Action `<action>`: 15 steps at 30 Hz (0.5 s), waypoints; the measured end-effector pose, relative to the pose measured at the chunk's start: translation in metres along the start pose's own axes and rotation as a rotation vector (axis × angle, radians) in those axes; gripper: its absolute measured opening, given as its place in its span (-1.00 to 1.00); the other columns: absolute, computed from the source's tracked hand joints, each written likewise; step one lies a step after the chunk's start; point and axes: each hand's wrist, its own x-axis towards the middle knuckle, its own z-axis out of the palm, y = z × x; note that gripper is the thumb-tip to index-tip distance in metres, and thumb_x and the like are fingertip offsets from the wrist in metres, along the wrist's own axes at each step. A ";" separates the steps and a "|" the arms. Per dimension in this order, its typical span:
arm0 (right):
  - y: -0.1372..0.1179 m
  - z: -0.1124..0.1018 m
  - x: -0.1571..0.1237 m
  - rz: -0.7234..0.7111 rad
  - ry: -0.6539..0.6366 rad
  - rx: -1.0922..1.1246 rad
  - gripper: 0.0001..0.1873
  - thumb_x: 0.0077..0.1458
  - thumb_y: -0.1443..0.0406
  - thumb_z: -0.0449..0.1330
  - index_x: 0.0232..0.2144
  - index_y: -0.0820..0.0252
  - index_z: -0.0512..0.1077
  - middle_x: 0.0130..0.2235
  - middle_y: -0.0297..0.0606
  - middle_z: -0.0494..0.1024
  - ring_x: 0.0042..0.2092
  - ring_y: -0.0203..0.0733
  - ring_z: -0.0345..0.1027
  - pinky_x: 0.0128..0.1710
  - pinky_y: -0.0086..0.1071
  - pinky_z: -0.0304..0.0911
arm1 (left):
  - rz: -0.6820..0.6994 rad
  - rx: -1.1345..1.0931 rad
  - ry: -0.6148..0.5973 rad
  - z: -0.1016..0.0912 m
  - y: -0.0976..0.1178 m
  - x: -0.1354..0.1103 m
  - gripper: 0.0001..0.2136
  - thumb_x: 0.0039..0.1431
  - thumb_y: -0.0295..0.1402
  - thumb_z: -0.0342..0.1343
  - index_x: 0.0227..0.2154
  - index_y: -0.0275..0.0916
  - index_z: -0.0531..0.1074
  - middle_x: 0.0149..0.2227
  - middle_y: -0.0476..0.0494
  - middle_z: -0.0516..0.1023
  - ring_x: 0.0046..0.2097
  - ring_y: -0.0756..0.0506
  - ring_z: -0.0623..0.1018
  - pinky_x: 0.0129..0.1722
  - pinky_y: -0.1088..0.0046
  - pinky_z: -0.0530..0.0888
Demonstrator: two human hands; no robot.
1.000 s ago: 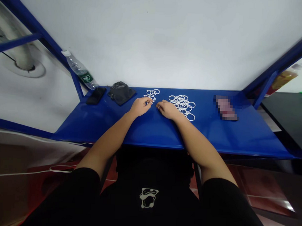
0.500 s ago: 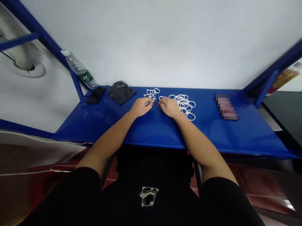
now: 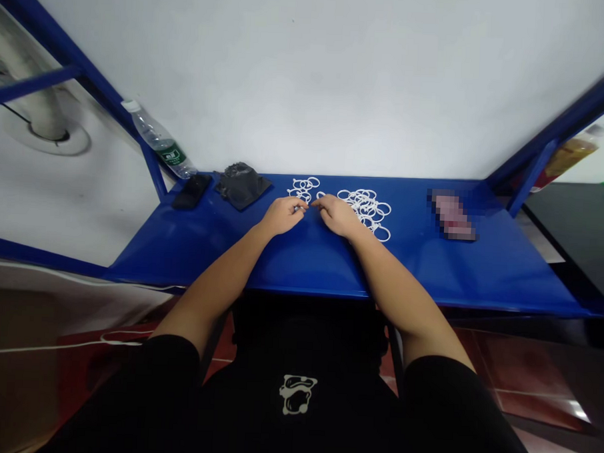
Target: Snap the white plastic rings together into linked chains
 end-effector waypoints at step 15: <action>0.005 0.000 0.001 0.015 0.012 -0.016 -0.45 0.29 0.38 0.00 0.10 0.22 0.71 0.00 0.00 0.68 0.01 0.11 0.55 0.15 -0.02 0.44 | 0.021 0.007 -0.016 -0.001 -0.002 0.001 -0.73 0.30 -0.59 0.20 -0.15 -0.18 0.77 -0.11 -0.12 0.81 -0.14 -0.13 0.72 0.01 0.32 0.61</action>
